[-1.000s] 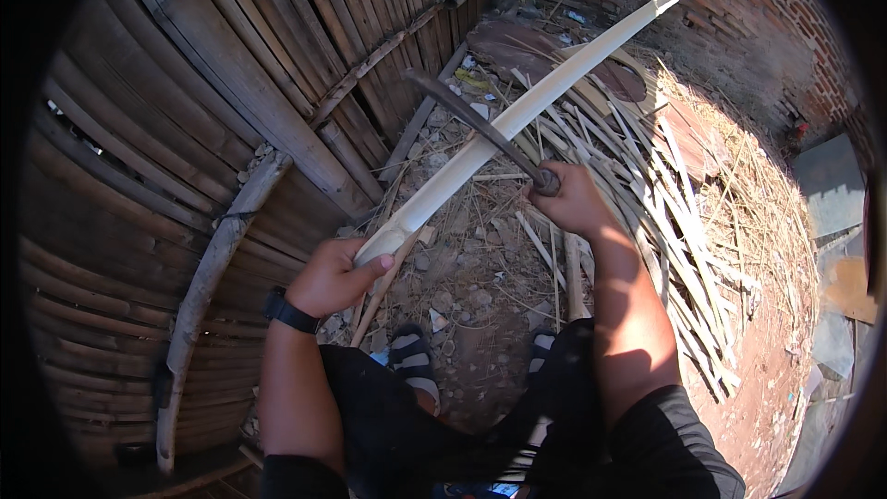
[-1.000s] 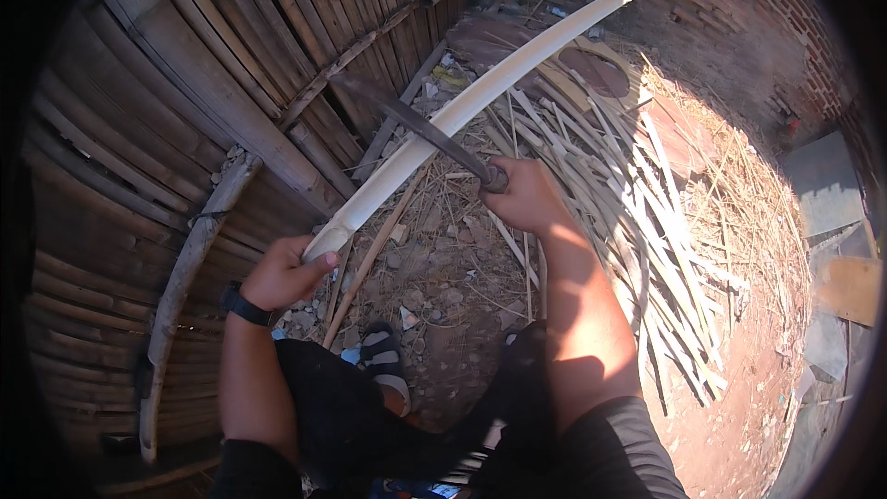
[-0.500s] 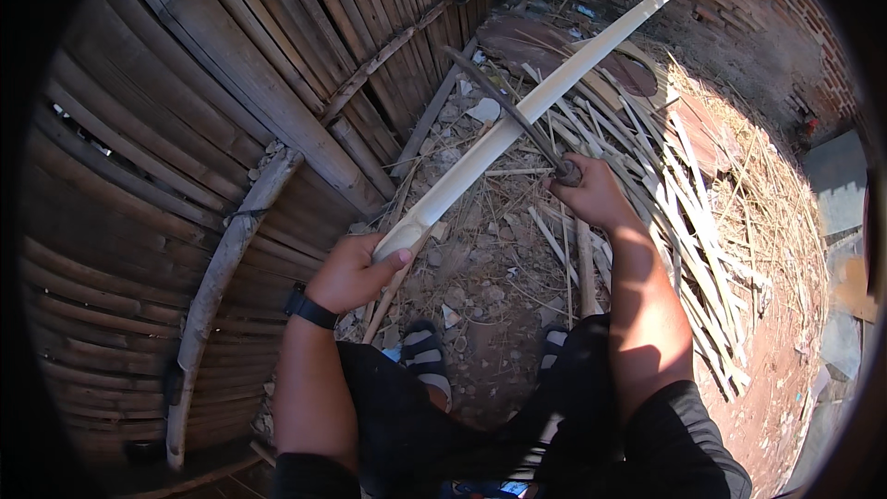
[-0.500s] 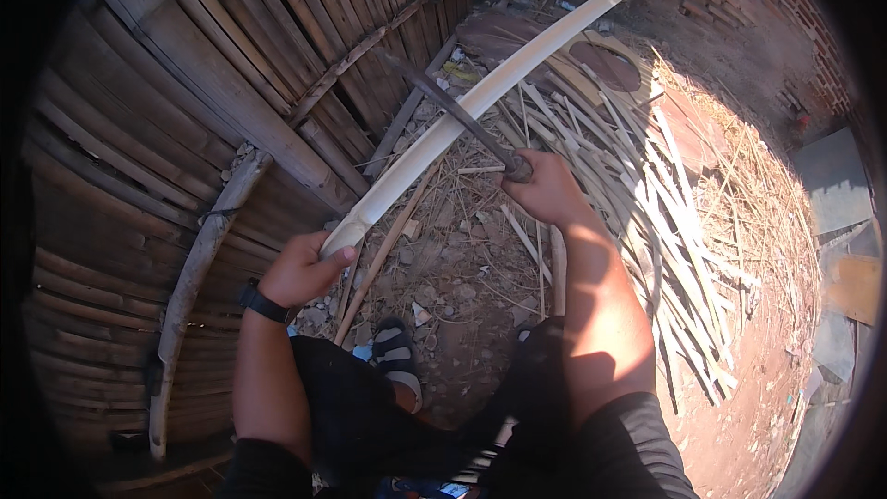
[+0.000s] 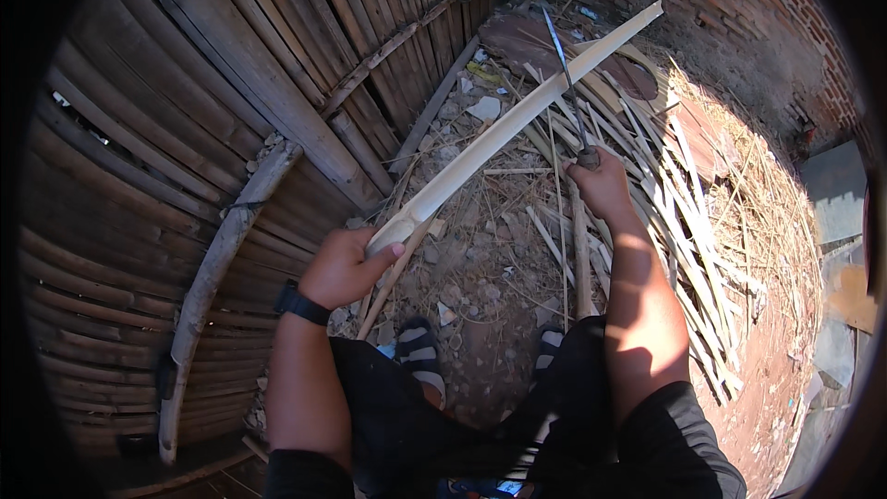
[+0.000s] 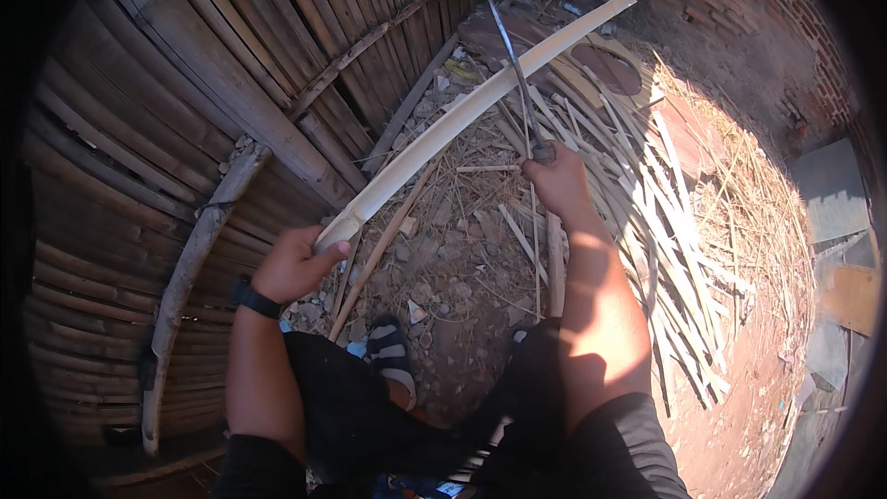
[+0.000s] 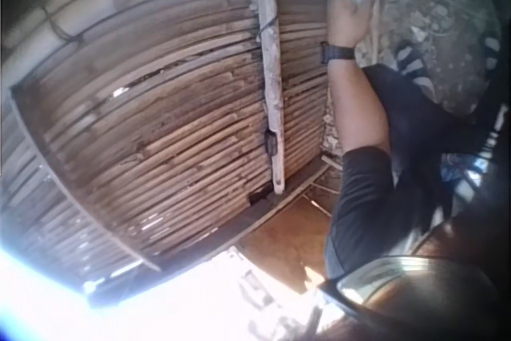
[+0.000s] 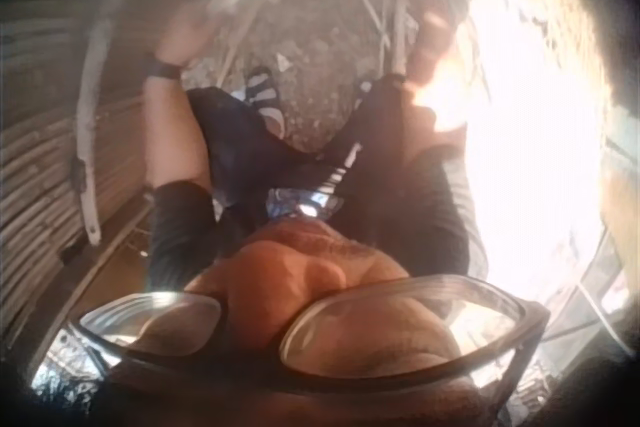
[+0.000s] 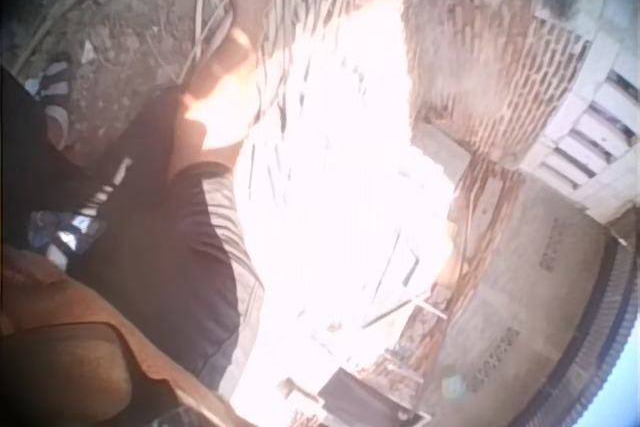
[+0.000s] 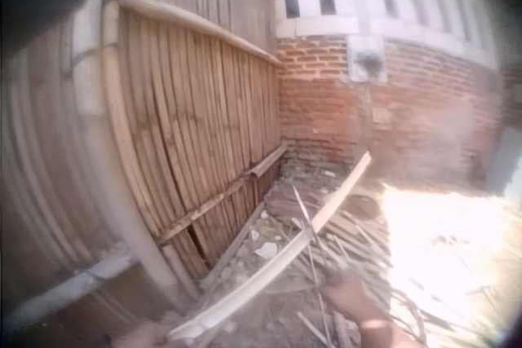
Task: The person sits on the ground and uses a curved knife to split a long bamboo pole into thin strips. They hold the bamboo with one hand and repeatedly strike it with the knife to separate the material, occasionally adjusting the bamboo's position.
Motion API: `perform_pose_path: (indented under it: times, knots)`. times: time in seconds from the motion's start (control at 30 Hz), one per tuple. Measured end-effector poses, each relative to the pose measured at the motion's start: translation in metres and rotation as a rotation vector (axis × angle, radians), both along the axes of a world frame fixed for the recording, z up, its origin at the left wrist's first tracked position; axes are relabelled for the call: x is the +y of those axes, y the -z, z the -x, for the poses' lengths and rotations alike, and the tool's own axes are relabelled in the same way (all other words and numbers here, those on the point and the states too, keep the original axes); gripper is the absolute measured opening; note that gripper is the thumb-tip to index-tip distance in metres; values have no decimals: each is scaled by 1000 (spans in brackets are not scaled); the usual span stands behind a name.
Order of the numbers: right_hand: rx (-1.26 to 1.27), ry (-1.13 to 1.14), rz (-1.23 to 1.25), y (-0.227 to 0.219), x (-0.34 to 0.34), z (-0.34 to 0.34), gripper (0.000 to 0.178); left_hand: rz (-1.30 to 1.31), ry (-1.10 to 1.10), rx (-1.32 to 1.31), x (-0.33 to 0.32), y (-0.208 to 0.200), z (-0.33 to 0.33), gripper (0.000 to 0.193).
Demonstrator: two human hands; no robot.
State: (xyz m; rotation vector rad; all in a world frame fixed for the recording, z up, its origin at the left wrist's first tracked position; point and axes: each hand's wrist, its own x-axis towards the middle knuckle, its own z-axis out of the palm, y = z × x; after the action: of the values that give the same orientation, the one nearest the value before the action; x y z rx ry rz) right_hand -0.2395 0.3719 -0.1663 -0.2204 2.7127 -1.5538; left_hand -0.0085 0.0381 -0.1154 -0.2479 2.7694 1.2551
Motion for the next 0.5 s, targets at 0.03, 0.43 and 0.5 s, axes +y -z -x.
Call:
perform_pose_path:
  times: [0.03, 0.43, 0.5]
  knots:
    - [70, -51, -33, 6, 1, 2, 28, -23, 6, -11, -1, 1, 3, 50]
    - [98, -56, -96, -1, -3, -2, 31, -61, 54, 36, 0, 7, 1, 44]
    - [70, -144, -122, -18, -12, -17, 33, 42, 62, 93, -6, 14, 2, 44]
